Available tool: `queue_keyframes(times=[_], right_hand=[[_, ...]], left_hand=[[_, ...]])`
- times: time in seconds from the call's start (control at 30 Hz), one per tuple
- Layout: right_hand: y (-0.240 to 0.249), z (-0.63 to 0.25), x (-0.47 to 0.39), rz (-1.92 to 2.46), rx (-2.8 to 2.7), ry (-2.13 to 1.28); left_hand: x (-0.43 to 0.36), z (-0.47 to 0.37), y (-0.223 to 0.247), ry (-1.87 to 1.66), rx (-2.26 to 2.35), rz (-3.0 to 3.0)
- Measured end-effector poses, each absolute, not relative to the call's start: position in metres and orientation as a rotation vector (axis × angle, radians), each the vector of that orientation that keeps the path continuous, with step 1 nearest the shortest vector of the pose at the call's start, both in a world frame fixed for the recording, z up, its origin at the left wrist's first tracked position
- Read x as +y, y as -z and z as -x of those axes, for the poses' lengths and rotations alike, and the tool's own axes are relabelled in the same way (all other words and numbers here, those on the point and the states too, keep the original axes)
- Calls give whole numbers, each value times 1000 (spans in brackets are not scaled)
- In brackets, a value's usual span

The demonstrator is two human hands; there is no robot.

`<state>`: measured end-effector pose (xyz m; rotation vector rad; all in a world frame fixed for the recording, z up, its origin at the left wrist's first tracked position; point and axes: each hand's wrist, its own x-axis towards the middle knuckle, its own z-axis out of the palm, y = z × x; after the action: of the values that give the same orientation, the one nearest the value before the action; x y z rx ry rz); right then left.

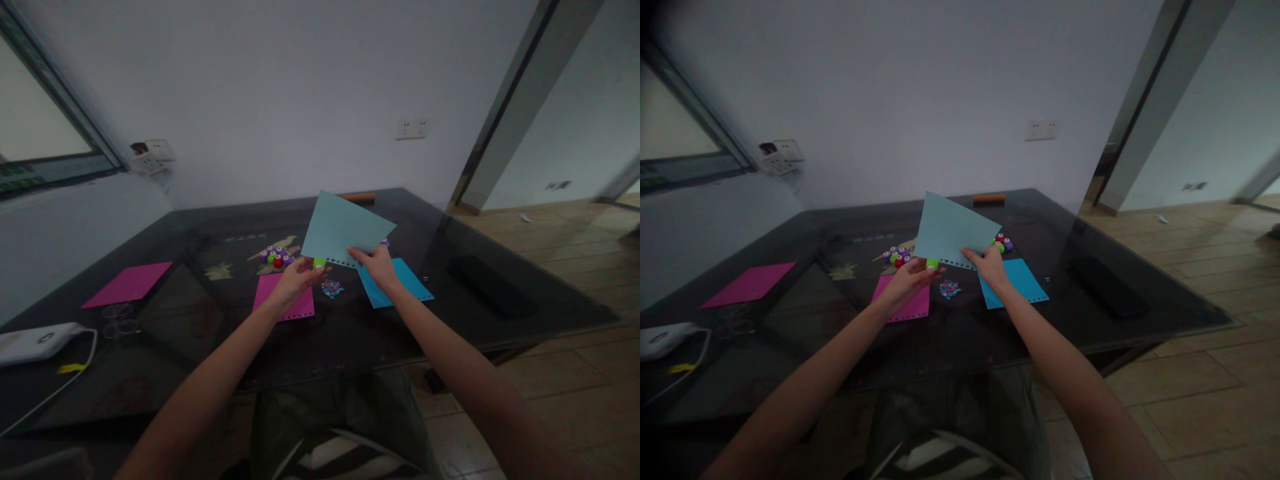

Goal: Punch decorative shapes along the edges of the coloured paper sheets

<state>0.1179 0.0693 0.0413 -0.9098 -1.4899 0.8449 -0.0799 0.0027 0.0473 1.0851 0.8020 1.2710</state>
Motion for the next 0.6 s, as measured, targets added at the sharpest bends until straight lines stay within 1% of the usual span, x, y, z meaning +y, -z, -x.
queue_keyframes(times=[0.13, 0.3, 0.6], right_hand=[[-46, -117, 64, 898, -1504, -870], [-42, -115, 66, 794, -1447, -992], [-37, -110, 65, 784, -1361, -1004]], left_hand=[[3, 80, -48, -1274, 847, -1054], [8, 84, -44, -1292, 942, -1016], [2, 77, -47, -1309, 929, -1031]])
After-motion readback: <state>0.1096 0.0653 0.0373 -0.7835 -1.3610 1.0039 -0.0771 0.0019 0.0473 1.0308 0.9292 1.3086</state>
